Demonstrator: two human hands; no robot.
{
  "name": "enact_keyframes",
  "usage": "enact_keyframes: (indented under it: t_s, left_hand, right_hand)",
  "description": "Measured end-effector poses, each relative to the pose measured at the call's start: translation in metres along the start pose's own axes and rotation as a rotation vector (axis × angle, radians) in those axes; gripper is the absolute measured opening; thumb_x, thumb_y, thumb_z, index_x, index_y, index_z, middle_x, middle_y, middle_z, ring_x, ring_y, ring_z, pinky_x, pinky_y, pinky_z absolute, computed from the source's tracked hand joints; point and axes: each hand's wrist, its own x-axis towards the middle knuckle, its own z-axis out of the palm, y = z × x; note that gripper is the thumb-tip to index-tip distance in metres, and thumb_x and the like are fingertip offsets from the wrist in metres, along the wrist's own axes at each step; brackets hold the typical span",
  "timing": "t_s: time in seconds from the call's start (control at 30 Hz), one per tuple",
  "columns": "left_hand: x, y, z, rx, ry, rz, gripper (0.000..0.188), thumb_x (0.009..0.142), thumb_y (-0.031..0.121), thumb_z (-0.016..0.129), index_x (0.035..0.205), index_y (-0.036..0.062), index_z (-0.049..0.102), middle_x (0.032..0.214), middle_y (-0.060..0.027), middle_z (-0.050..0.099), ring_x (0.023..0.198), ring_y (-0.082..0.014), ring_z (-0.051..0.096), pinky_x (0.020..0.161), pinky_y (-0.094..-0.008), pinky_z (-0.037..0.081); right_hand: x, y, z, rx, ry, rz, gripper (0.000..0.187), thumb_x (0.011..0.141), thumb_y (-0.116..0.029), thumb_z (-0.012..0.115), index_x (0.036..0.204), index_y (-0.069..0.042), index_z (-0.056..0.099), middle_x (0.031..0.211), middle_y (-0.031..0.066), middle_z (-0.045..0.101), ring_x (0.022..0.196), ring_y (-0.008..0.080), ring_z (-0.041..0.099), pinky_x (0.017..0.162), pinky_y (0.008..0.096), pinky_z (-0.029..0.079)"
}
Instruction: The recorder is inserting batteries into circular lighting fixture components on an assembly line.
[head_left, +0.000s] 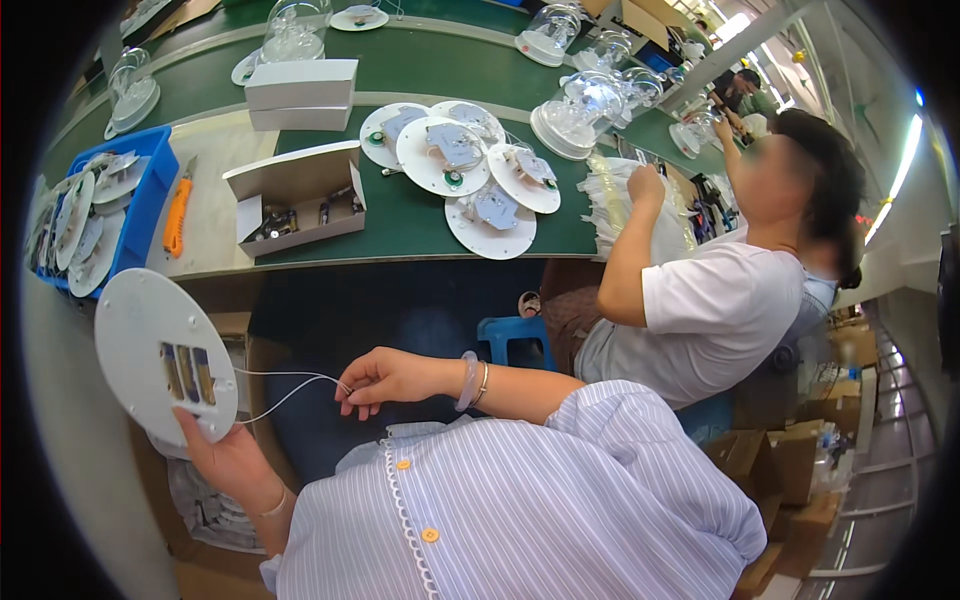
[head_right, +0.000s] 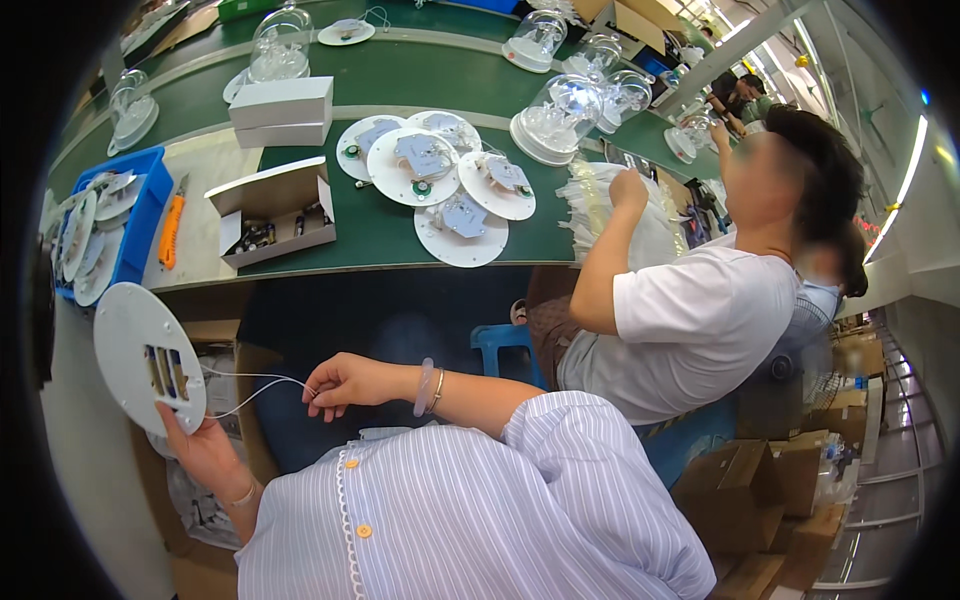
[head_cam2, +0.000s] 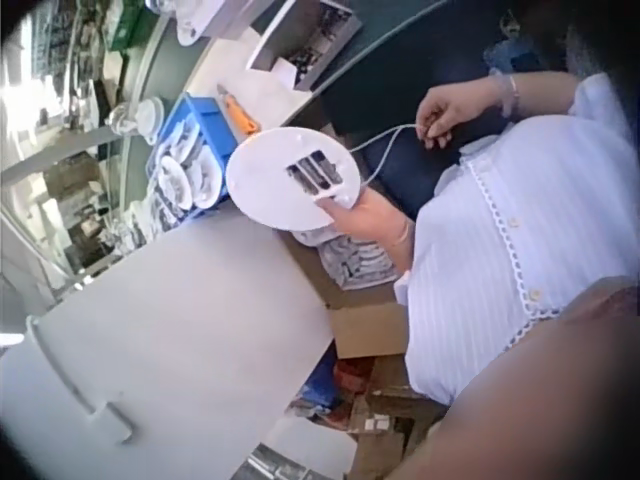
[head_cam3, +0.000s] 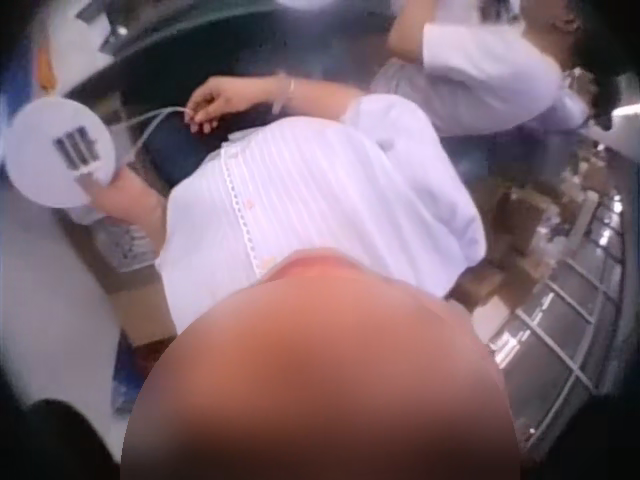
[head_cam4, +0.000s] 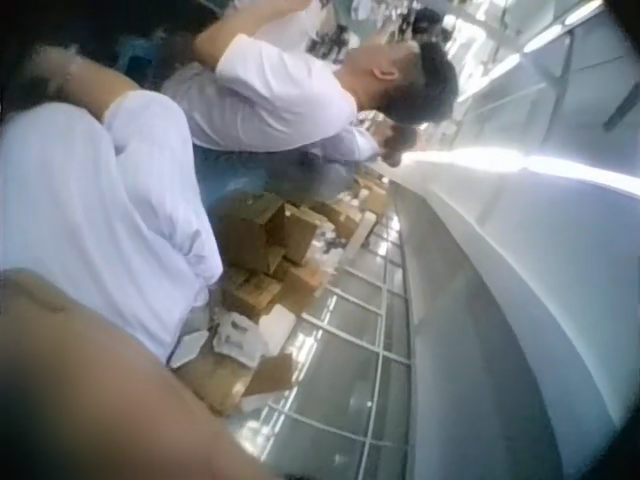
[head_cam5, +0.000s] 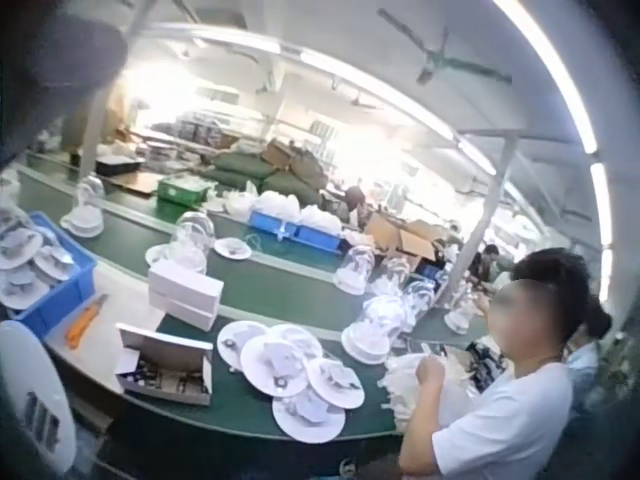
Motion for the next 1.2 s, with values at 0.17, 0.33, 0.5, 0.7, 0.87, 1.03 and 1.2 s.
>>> enact_keyframes:
  t_s: [0.17, 0.33, 0.5, 0.7, 0.87, 1.03, 1.2]
  left_hand:
    - [-0.024, 0.017, -0.01, 0.144, -0.017, 0.285, 0.038, 0.09, 0.018, 0.049, 0.122, -0.0024, 0.043, 0.126, -0.0135, 0.045, 0.113, -0.022, 0.047, 0.096, -0.0333, 0.038]
    - [-0.044, 0.034, 0.018, -0.404, -0.124, 0.644, 0.035, 0.091, 0.026, 0.048, 0.123, 0.0104, 0.044, 0.129, -0.0069, 0.044, 0.117, -0.0212, 0.041, 0.102, -0.0391, 0.029]
    - [-0.05, 0.033, 0.085, -0.191, 0.126, 1.163, 0.038, 0.091, 0.031, 0.047, 0.126, 0.017, 0.042, 0.131, -0.002, 0.042, 0.122, -0.0214, 0.037, 0.106, -0.0419, 0.022]
    - [-0.051, 0.034, 0.104, -0.183, 0.131, 1.204, 0.039, 0.091, 0.031, 0.048, 0.127, 0.0176, 0.041, 0.132, -0.0015, 0.042, 0.122, -0.0214, 0.037, 0.106, -0.0418, 0.022]
    - [-0.052, 0.032, 0.102, -0.178, 0.146, 1.219, 0.039, 0.091, 0.032, 0.048, 0.127, 0.0181, 0.041, 0.133, -0.0011, 0.041, 0.122, -0.0214, 0.036, 0.107, -0.0417, 0.022]
    - [-0.055, 0.033, 0.101, -0.174, 0.158, 1.226, 0.039, 0.091, 0.032, 0.048, 0.127, 0.0187, 0.041, 0.133, -0.0007, 0.04, 0.123, -0.0214, 0.036, 0.107, -0.0416, 0.021]
    - [-0.055, 0.034, 0.1, -0.164, 0.168, 1.224, 0.04, 0.091, 0.033, 0.048, 0.127, 0.0192, 0.041, 0.134, -0.0003, 0.04, 0.123, -0.0214, 0.035, 0.107, -0.0414, 0.021]
  right_hand:
    - [-0.005, -0.034, 0.016, 0.101, -0.038, -0.078, 0.028, 0.086, -0.005, 0.053, 0.112, 0.003, 0.049, 0.092, 0.0131, 0.064, 0.072, 0.0128, 0.062, 0.066, 0.0223, 0.05]
    - [-0.003, -0.069, 0.037, 0.141, -0.207, -0.19, 0.032, 0.084, -0.005, 0.056, 0.114, 0.004, 0.047, 0.093, 0.0147, 0.064, 0.072, 0.0117, 0.062, 0.067, 0.022, 0.049]
    - [0.001, -0.087, 0.05, 0.009, -0.316, -0.224, 0.034, 0.083, -0.003, 0.055, 0.116, 0.003, 0.048, 0.089, 0.012, 0.064, 0.08, 0.012, 0.062, 0.071, 0.0229, 0.049]
    - [0.001, -0.089, 0.056, -0.039, -0.318, -0.224, 0.033, 0.084, -0.002, 0.052, 0.116, 0.003, 0.047, 0.093, 0.0123, 0.065, 0.073, 0.011, 0.062, 0.07, 0.0226, 0.049]
    - [0.0, -0.087, 0.057, -0.026, -0.31, -0.222, 0.033, 0.084, -0.001, 0.05, 0.117, 0.003, 0.047, 0.094, 0.0126, 0.065, 0.073, 0.0106, 0.062, 0.069, 0.022, 0.048]
    - [0.0, -0.086, 0.057, 0.007, -0.307, -0.196, 0.033, 0.085, -0.002, 0.051, 0.117, 0.003, 0.046, 0.095, 0.0129, 0.064, 0.074, 0.0105, 0.062, 0.07, 0.0217, 0.048]
    - [-0.001, -0.085, 0.056, 0.007, -0.295, -0.194, 0.033, 0.085, -0.003, 0.052, 0.117, 0.004, 0.046, 0.095, 0.0133, 0.064, 0.074, 0.0108, 0.062, 0.07, 0.0218, 0.048]
